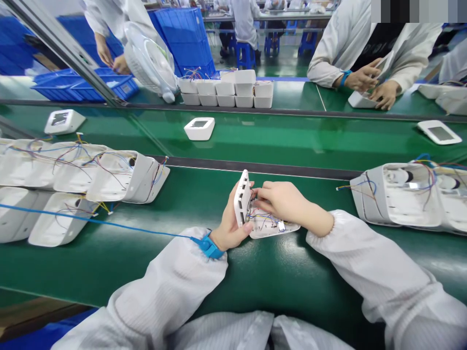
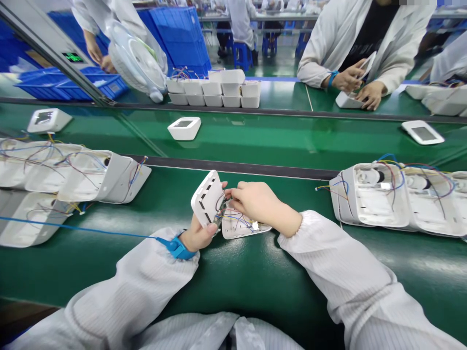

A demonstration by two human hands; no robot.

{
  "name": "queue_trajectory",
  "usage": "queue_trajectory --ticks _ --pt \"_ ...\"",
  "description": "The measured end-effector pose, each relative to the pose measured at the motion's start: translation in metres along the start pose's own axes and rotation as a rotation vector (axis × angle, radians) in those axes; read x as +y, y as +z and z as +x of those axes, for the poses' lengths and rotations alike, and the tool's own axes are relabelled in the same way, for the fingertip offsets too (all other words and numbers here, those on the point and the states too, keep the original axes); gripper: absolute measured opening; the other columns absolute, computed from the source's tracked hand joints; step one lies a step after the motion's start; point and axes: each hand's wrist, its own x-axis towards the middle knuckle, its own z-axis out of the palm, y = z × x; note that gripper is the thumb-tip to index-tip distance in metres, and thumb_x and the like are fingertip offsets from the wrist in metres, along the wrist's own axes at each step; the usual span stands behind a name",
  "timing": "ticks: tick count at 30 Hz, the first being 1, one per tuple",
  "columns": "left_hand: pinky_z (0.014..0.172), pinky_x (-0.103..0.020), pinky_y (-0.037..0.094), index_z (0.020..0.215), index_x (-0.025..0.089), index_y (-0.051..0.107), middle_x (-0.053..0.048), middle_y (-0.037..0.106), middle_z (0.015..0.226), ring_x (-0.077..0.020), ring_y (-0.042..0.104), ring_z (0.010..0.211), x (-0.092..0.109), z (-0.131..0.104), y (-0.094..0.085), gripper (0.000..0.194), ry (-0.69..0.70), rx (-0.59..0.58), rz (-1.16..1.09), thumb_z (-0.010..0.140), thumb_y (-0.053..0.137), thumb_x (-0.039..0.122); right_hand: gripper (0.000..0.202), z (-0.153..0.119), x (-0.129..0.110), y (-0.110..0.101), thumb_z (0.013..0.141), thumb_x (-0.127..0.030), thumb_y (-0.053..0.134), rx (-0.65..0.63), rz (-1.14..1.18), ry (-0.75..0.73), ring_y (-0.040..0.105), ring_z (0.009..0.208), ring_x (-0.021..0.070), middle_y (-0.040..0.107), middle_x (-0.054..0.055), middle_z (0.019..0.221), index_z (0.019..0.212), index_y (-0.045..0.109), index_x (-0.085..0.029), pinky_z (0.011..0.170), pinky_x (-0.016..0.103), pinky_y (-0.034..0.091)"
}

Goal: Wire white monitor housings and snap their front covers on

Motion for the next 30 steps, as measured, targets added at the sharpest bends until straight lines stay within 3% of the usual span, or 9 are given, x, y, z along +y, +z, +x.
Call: queue_trajectory --ticks 9,30 --pt "0.117 -0.059 0.029 0.154 0.023 0.018 -0.018 0.028 0.158 -0.0377 0.035 0.142 0.0061 0.0034 0.001 0.088 -0.041 -0.046 0.021 0.084 0.063 0.052 0.023 -0.0068 0.0076 0.005 0.096 -0.03 0.056 0.123 0.181 -0.06 0.062 0.082 0.0155 0.069 0.006 0.088 0.092 0.075 -0.018 0.07 0.026 0.04" --pt "0.118 -0.058 0.028 0.154 0.024 0.018 -0.017 0.029 0.156 -0.0385 0.034 0.143 0.0074 0.0046 0.0002 0.087 0.016 -0.108 0.078 0.084 0.061 0.055 0.019 -0.0076 0.0077 0.0051 0.094 -0.026 0.058 0.142 0.192 -0.083 0.061 0.078 0.0156 0.07 0.006 0.086 0.095 0.076 -0.018 0.069 0.027 0.04"
